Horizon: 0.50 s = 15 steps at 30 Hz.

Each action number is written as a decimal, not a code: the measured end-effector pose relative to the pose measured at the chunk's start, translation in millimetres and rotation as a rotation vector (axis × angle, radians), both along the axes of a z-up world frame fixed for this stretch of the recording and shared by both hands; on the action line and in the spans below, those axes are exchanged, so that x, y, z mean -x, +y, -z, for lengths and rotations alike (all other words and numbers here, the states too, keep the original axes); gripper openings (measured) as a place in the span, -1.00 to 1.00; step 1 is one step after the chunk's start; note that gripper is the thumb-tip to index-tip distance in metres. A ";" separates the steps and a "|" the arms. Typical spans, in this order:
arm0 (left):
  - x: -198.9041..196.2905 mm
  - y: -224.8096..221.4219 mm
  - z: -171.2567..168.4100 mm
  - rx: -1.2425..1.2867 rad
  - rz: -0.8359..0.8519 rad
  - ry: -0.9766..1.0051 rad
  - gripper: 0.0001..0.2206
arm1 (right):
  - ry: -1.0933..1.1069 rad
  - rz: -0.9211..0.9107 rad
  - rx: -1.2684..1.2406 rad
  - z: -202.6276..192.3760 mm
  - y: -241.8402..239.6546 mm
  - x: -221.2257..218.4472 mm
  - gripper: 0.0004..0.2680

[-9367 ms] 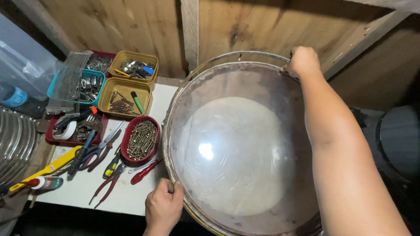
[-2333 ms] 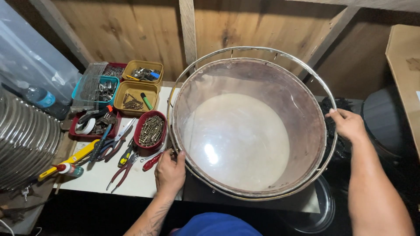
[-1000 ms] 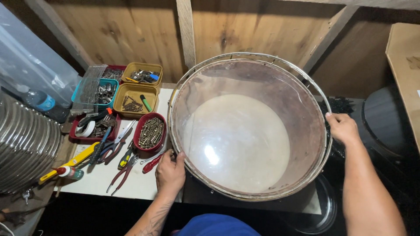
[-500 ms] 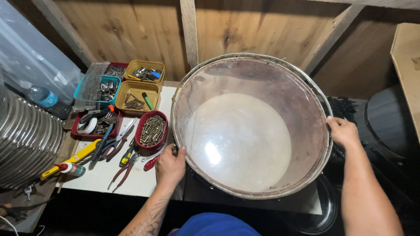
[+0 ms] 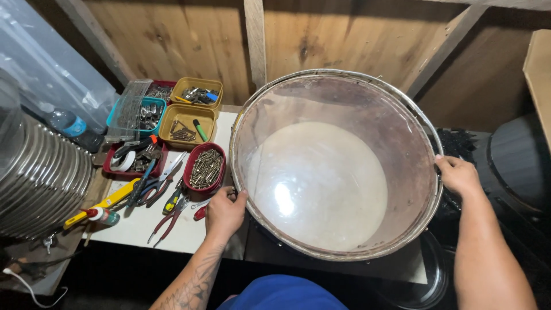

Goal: Disassemble a drum by cutting the head and prying off the metal rim

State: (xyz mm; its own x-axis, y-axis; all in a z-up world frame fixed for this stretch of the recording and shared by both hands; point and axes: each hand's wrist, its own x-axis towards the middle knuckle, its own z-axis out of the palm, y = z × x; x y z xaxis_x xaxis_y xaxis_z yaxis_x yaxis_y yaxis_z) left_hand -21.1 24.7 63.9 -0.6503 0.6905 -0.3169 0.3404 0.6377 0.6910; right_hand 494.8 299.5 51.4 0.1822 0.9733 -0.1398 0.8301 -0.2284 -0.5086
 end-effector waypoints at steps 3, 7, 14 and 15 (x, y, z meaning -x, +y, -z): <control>1.4 1.4 3.2 -0.027 -0.031 -0.012 -0.56 | 0.000 -0.016 -0.007 0.4 -1.5 -1.0 -0.59; 13.4 8.6 21.5 -0.048 -0.045 -0.002 -0.47 | 0.008 -0.019 0.007 9.0 3.1 -7.7 -0.57; 40.9 7.3 22.4 -0.104 0.114 -0.185 -0.49 | -0.042 -0.108 -0.098 46.6 13.7 -41.6 -0.55; 41.3 5.1 13.1 -0.117 0.091 -0.285 -0.59 | -0.027 -0.107 -0.095 44.5 7.7 -42.4 -0.54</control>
